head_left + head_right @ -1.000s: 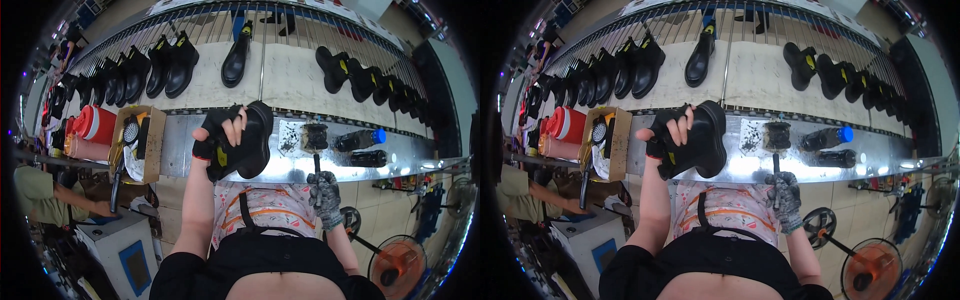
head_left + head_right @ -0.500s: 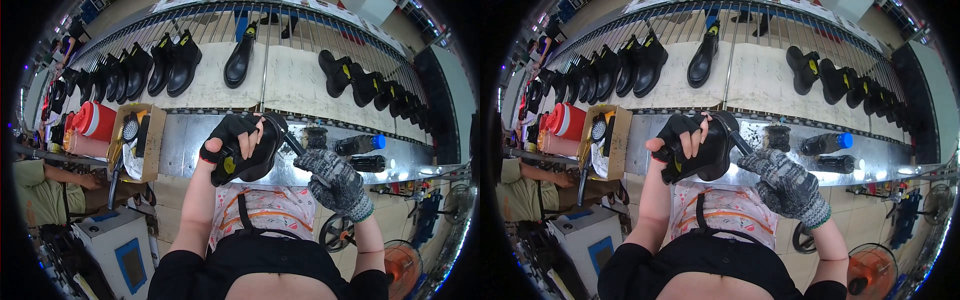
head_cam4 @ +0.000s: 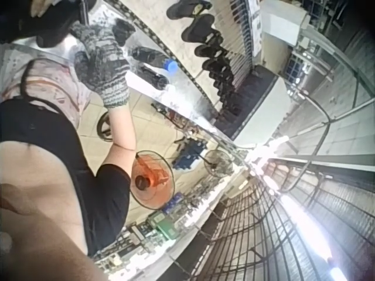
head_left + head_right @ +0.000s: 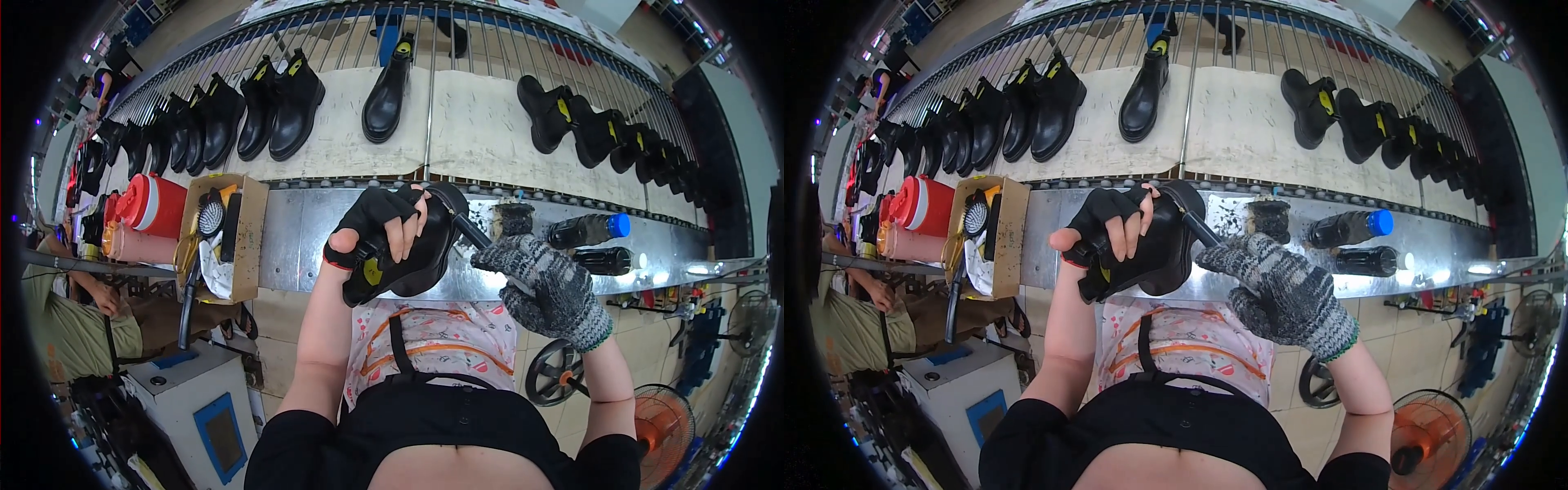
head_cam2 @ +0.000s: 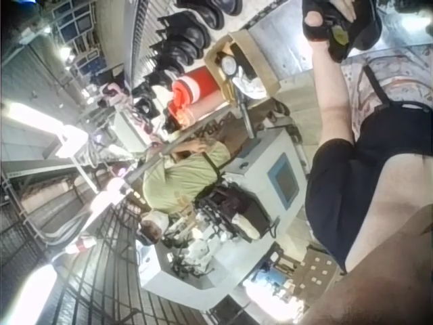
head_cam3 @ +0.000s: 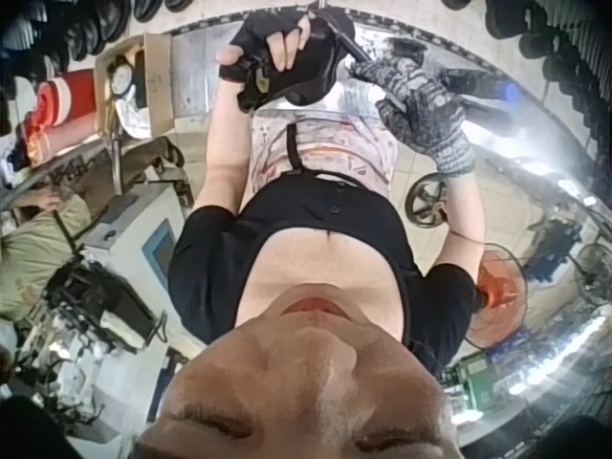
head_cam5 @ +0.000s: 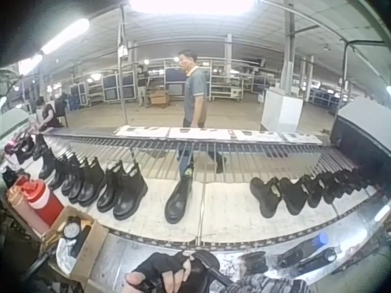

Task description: Applying a liquid finish or adhesive to the edges and seams of black leather boots using a brush and a manual applicator.

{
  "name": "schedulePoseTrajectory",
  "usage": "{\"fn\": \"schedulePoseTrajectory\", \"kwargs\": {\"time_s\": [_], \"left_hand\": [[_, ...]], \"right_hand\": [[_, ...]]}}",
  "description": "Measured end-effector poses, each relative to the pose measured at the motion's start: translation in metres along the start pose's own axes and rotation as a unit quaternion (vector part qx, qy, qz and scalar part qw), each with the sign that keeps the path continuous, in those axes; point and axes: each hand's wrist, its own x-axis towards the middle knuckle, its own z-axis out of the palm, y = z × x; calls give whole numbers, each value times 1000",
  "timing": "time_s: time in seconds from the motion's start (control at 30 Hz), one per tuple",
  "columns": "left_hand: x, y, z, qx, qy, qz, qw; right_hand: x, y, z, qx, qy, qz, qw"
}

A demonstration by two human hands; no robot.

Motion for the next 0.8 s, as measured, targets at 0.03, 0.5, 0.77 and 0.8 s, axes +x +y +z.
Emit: {"fn": "schedulePoseTrajectory", "kwargs": {"time_s": [0.03, 0.5, 0.77, 0.8], "left_hand": [[-1, 0, 0, 0, 0, 0, 1000], [-18, -14, -25, -69, 37, 25, 997], [-42, -20, -51, -126, 122, 84, 981], [-45, -20, -56, -146, 142, 96, 974]], "right_hand": [[0, -1, -1, 5, -5, 7, 1000], [23, 18, 16, 238, 44, -75, 967], [31, 13, 73, 208, 93, -65, 972], [34, 10, 78, 207, 96, -68, 971]]}}
